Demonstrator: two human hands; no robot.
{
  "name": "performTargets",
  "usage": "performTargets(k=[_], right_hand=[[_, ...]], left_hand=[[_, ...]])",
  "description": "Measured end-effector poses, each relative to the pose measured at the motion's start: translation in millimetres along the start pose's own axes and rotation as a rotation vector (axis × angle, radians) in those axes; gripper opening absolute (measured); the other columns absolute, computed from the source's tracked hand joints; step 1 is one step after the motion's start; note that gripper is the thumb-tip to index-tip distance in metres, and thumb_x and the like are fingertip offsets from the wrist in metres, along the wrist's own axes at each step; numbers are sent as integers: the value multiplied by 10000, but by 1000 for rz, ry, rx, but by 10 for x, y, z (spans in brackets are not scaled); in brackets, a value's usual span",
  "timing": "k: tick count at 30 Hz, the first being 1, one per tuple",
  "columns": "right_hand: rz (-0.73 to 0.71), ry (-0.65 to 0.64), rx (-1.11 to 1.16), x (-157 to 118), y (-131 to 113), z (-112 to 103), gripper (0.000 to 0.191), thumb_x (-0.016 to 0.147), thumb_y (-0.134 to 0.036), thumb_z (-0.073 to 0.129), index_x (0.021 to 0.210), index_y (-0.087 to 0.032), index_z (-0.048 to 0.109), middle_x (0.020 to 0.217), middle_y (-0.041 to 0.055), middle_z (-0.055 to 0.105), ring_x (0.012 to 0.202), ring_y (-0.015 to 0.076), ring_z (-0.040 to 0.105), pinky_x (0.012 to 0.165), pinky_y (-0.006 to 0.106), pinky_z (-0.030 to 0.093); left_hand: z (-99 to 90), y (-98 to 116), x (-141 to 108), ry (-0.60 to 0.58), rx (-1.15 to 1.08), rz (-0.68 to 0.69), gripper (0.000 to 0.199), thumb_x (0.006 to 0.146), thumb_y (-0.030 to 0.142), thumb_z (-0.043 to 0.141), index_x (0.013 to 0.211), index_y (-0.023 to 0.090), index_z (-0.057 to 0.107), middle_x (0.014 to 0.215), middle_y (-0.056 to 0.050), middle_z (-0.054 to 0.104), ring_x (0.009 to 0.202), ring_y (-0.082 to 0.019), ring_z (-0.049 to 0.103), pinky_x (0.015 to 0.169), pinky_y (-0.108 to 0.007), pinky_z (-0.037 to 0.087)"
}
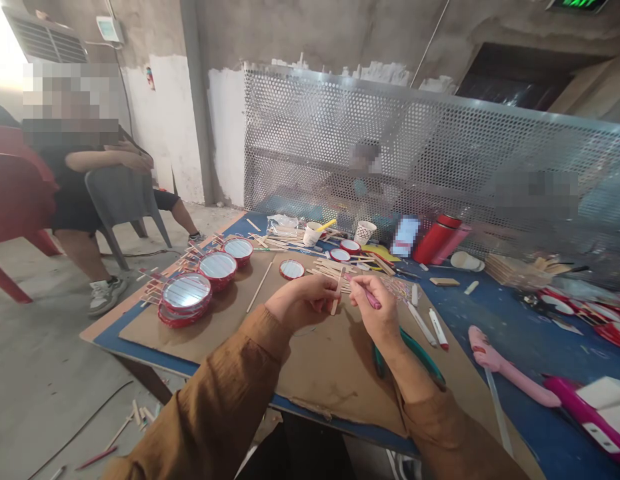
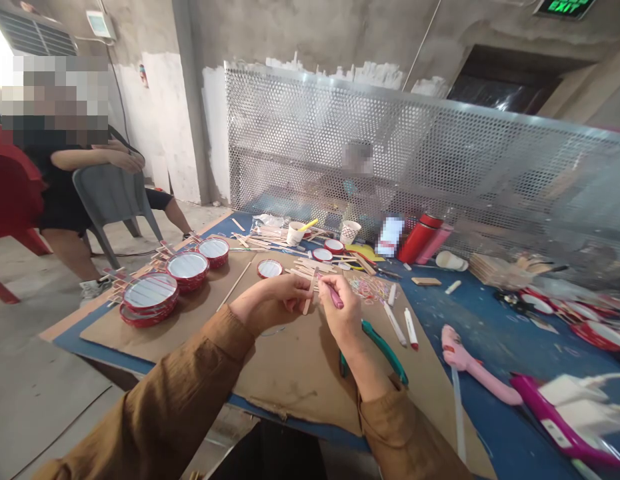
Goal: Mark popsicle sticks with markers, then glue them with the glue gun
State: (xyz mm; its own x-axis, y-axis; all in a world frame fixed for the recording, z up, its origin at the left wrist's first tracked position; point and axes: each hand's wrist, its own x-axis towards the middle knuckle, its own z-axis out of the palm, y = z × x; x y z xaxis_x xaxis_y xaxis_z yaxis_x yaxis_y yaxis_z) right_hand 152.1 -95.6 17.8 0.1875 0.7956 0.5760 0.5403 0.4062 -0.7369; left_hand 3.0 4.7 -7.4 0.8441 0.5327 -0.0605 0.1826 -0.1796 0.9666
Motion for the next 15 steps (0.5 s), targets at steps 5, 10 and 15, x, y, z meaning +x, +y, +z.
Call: performTargets(k=[5,10,15], right_hand=[[4,-13,-17,-7,53,20,241,862,-449,603,892,-215,649,683,5,674,596,159,640,596,278,522],[13,-14,-26,-12,101,34,241,871,-452,603,911,-220,655,734,17,697,636,165,659,614,281,535],[7,-7,-59,-13,92,29,240,865,-449,597,905,-219,654,709,13,690,631,167,656,611,282,534]], left_hand=[[-2,-31,22,4,6,-1,132,832,240,562,754,135,576,633,-3,610,487,-75,481,473,-183,368],[-27,-33,48,-19,19,-8,160,819,272,603,758,125,597,637,-12,626,500,-78,503,486,-175,383],[-17,-20,36,-15,-18,-6,147,813,258,606,758,123,595,624,-4,603,497,-73,491,482,-171,374]])
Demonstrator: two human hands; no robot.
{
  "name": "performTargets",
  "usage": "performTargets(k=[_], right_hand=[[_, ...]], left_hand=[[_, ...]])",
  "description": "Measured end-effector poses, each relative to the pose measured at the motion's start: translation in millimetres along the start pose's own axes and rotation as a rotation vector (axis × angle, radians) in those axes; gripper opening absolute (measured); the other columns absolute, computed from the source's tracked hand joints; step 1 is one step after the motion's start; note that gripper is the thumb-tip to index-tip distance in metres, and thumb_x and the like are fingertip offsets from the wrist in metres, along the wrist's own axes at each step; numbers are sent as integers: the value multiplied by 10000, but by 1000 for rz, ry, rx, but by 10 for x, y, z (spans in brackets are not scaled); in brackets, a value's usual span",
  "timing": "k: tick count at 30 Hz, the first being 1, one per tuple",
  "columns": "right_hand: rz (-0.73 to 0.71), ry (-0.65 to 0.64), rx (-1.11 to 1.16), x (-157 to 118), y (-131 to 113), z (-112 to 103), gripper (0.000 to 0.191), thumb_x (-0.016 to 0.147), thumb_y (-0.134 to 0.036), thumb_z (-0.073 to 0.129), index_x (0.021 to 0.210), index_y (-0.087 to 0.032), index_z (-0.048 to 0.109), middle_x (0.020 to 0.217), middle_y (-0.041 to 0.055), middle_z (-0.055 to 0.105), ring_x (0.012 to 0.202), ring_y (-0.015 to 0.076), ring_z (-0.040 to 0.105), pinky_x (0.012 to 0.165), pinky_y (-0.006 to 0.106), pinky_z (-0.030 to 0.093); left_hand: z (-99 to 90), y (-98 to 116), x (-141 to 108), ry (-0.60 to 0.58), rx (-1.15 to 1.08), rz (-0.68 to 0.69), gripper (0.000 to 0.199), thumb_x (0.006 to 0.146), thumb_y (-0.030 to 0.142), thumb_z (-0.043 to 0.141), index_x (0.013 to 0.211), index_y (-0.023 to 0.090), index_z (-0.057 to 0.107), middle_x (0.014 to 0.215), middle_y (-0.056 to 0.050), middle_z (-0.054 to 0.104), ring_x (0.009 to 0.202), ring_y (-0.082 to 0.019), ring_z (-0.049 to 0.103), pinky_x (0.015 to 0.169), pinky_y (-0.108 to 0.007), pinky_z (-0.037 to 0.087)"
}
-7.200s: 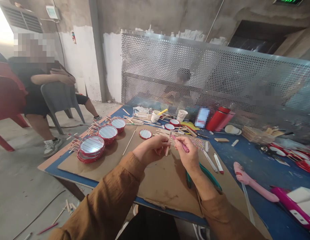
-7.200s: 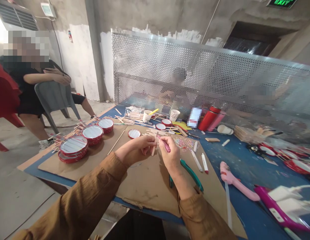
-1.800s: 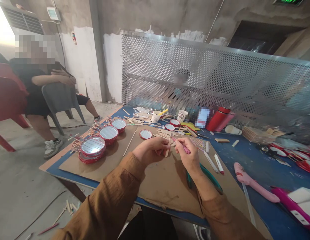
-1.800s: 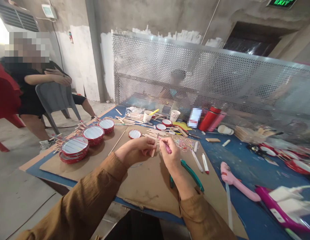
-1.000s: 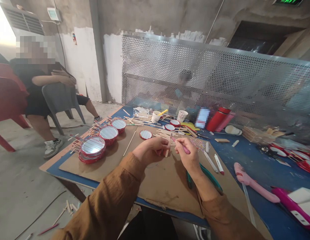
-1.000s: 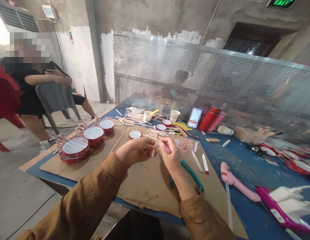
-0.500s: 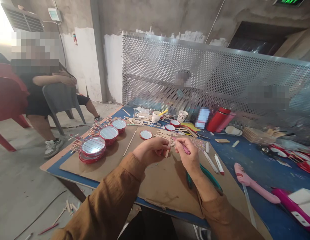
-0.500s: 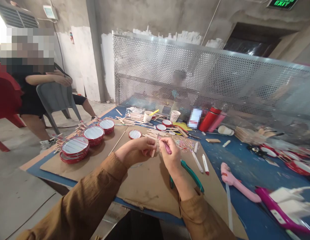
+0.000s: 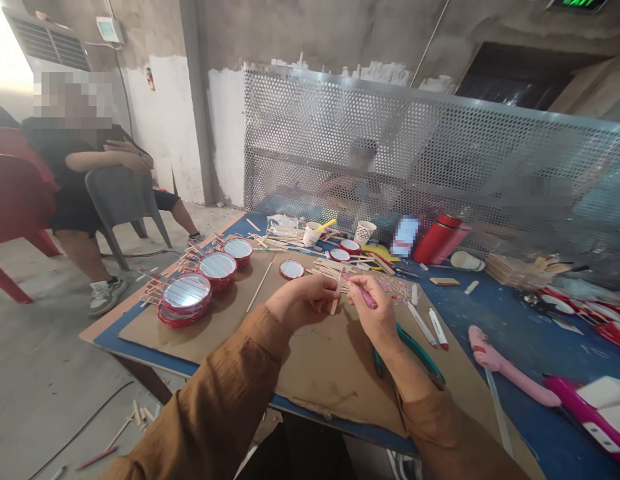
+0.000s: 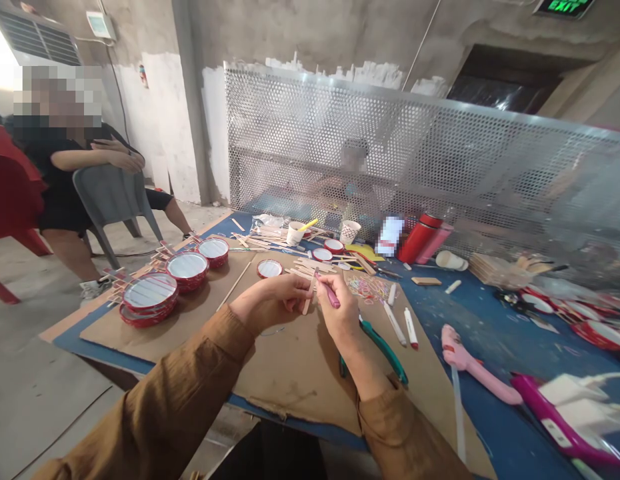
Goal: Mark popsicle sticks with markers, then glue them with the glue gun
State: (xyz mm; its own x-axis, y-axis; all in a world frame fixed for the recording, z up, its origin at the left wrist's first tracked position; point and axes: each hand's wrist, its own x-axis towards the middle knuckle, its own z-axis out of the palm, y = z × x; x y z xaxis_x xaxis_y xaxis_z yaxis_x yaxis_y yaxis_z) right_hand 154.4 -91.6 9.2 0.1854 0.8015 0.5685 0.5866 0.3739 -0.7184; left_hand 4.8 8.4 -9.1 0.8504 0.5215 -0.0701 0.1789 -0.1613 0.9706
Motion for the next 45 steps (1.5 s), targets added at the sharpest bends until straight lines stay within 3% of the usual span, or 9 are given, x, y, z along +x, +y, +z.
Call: performTargets(k=[7,18,33,45], right_hand=[[20,56,11,12,-43,-34,243,858,-455,611,864,-214,644,659,4,676,568,159,637,587,279,526],[-17,2,46,8,-44,-12,240,864,-448,597,893,-215,648,692,9,673,597,162,638,596,285,526],[11,0,13,2,-37,-11,258,862,-464,590,893,-214,646,679,10,665,592,162,629,595,281,516],[-17,5,-2,0,-33,-16,246,876,-451,581,885,-213,641,659,4,664,576,159,633,597,279,520]], left_hand=[[61,-10,-40,67,-9,22,123,807,206,568,706,137,558,602,1,576,492,-68,465,472,-171,345],[11,105,-69,11,44,-32,149,812,210,574,684,134,568,614,-3,604,483,-70,482,485,-181,376],[14,11,-20,18,26,14,97,828,197,560,771,124,588,628,2,596,491,-74,483,470,-180,368],[27,30,-47,38,-15,27,136,797,237,611,724,125,588,624,-11,585,496,-84,476,473,-196,355]])
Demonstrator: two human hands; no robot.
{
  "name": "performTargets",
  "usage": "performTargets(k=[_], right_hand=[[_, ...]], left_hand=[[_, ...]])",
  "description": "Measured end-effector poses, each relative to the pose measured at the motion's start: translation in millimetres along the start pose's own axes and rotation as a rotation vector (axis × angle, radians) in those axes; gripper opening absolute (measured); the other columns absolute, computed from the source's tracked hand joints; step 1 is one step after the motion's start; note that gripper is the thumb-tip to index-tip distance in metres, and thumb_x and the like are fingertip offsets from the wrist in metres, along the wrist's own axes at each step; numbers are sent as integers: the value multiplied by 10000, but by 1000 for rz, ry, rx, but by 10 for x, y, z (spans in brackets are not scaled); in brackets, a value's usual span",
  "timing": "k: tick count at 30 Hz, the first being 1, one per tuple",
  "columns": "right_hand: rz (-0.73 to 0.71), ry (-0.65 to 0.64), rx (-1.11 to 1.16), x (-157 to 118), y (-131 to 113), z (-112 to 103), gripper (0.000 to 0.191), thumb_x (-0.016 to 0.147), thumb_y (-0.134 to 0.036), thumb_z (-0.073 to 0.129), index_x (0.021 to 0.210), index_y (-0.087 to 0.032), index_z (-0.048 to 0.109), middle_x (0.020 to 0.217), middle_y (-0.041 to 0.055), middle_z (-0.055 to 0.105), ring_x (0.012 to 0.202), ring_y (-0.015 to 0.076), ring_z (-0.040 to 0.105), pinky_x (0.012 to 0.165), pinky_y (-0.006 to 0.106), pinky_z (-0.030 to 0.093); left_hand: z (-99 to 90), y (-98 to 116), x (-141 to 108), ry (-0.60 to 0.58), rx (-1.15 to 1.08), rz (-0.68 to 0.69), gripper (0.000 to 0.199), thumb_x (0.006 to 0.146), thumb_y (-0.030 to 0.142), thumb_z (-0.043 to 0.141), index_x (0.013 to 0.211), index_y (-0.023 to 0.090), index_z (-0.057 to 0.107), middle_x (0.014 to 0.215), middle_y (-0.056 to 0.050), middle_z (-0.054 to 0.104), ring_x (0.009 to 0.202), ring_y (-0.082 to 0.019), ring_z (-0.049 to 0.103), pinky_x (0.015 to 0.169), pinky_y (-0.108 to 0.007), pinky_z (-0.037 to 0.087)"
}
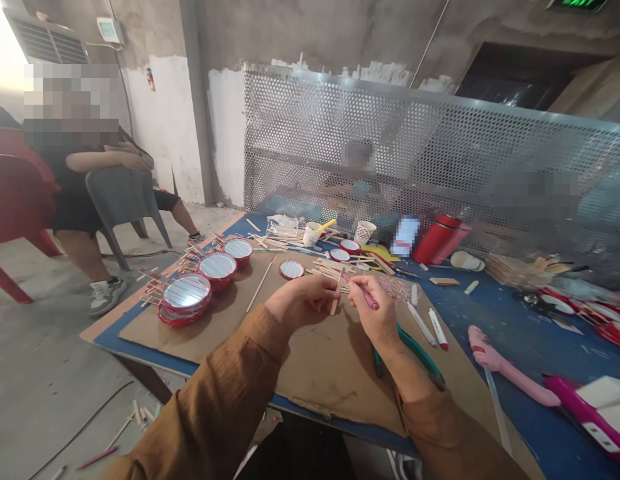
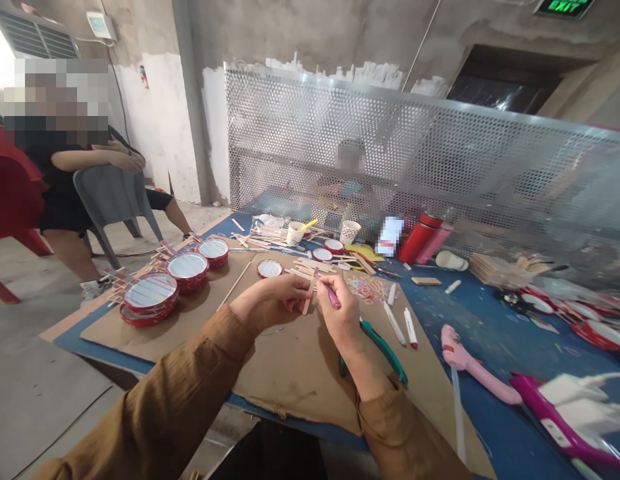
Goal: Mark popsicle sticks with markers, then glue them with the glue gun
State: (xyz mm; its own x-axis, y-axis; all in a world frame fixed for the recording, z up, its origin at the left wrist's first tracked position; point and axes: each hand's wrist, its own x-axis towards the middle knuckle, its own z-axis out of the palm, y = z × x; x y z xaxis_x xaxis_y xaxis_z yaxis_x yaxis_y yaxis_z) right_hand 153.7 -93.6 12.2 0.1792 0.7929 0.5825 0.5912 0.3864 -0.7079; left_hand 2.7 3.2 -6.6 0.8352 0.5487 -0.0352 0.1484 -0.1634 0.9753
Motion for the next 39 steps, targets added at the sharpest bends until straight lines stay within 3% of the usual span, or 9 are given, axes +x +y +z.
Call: performTargets(k=[21,30,39], right_hand=[[-1,-24,64,3,-7,-4,224,868,-432,595,864,-212,636,650,-5,647,552,143,607,561,260,506],[28,-51,44,-3,15,-4,255,867,-458,589,869,-209,640,668,10,655,583,155,620,578,268,518],[18,-56,24,2,-4,-9,252,868,-457,581,858,-211,632,636,-1,644,562,149,610,571,262,518]], left_hand=[[38,56,-53,19,-33,-11,98,805,179,560,718,134,564,596,13,564,502,-67,456,484,-173,353],[9,107,-21,-13,71,-82,156,837,207,545,702,134,572,599,3,592,486,-71,477,486,-174,372],[8,95,-26,-1,65,-53,123,814,196,565,707,137,567,591,14,577,483,-70,470,478,-171,365]])
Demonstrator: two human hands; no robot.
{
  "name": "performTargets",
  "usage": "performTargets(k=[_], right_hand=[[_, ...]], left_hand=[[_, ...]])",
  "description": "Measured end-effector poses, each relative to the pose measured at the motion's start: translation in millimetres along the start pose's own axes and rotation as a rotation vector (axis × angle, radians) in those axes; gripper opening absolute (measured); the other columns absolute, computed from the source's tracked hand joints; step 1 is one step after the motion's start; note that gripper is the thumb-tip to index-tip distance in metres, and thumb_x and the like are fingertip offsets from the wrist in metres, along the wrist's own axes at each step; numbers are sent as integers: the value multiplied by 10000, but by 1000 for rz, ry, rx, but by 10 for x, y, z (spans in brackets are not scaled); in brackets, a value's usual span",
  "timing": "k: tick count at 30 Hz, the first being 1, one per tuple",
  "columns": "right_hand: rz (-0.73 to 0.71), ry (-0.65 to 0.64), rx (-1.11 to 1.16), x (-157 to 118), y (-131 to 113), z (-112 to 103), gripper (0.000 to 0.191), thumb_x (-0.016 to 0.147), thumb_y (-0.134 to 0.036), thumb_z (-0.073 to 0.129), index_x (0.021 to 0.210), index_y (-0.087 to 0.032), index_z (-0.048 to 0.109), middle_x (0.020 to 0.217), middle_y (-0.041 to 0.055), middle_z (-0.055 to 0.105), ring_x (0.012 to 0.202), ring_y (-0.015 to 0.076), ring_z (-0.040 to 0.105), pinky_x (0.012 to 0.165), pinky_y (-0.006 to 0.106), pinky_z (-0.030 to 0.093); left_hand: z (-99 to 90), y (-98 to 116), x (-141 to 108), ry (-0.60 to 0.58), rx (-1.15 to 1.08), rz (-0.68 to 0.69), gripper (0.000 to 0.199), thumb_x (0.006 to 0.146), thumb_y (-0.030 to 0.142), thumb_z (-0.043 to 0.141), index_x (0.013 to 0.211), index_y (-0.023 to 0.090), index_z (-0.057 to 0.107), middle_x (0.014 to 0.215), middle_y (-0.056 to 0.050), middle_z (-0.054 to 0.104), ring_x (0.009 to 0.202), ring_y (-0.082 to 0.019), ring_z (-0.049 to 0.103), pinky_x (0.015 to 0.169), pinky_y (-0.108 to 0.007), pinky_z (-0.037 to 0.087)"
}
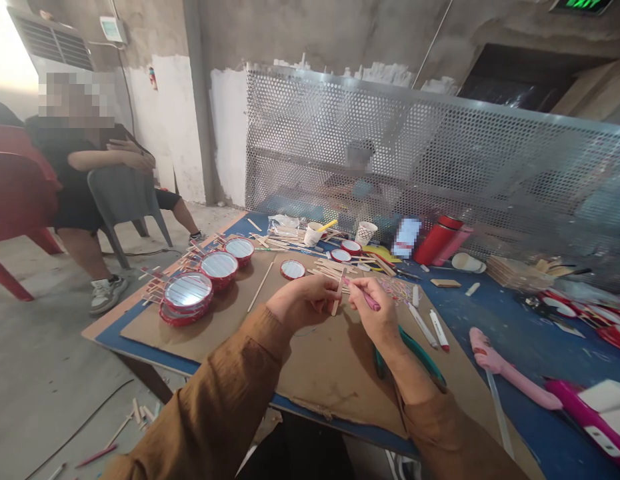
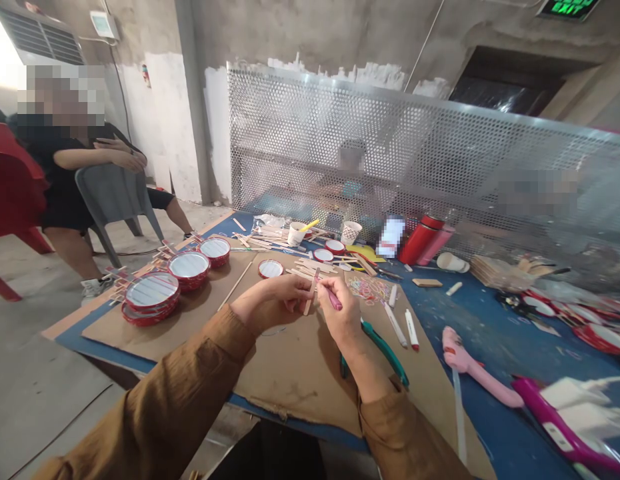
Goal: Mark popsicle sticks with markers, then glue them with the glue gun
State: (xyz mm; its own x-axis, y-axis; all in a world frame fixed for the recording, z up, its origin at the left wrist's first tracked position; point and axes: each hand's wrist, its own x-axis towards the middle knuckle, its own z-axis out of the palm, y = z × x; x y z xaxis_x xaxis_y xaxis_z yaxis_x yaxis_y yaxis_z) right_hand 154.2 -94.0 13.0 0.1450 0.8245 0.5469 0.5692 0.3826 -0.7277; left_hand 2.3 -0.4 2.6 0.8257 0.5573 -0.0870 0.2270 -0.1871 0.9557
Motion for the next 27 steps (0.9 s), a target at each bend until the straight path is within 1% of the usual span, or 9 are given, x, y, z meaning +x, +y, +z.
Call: performTargets(k=[3,7,13,16,20,27], right_hand=[[9,-4,-6,-3,-2,3,259,866,-463,577,853,-211,632,628,-1,640,560,150,609,569,264,519],[7,-1,-20,-2,8,-5,242,863,-448,580,846,-213,635,631,-5,642,559,142,603,573,255,521],[33,96,-46,11,-15,-38,231,844,-438,595,814,-212,637,623,-1,648,538,146,595,549,259,504],[4,80,-4,11,-48,-31,229,853,-434,594,833,-210,639,635,-2,654,545,147,608,564,266,512],[-22,64,8,6,-55,-15,221,850,-428,604,845,-210,640,643,-1,655,564,153,622,573,271,522],[-15,21,-8,-2,2,-14,226,866,-441,593,853,-219,634,634,-4,642,570,156,621,568,269,525]], left_hand=[[-13,-7,22,-13,16,-7,132,817,222,577,718,136,578,599,4,591,482,-79,486,481,-182,378],[-2,-12,19,6,5,-2,152,823,242,578,715,135,574,594,3,586,474,-74,468,476,-182,364],[38,7,-52,8,-84,13,96,780,157,557,685,142,546,602,3,577,492,-72,472,475,-181,346],[41,3,-59,13,-87,22,88,769,136,550,682,143,537,608,6,582,493,-68,466,475,-178,342],[28,-5,-41,9,-47,18,105,797,142,525,697,135,553,610,9,585,490,-62,460,476,-172,345],[6,-26,-11,15,-23,1,174,835,226,578,688,138,547,611,1,593,483,-67,466,485,-180,363]])
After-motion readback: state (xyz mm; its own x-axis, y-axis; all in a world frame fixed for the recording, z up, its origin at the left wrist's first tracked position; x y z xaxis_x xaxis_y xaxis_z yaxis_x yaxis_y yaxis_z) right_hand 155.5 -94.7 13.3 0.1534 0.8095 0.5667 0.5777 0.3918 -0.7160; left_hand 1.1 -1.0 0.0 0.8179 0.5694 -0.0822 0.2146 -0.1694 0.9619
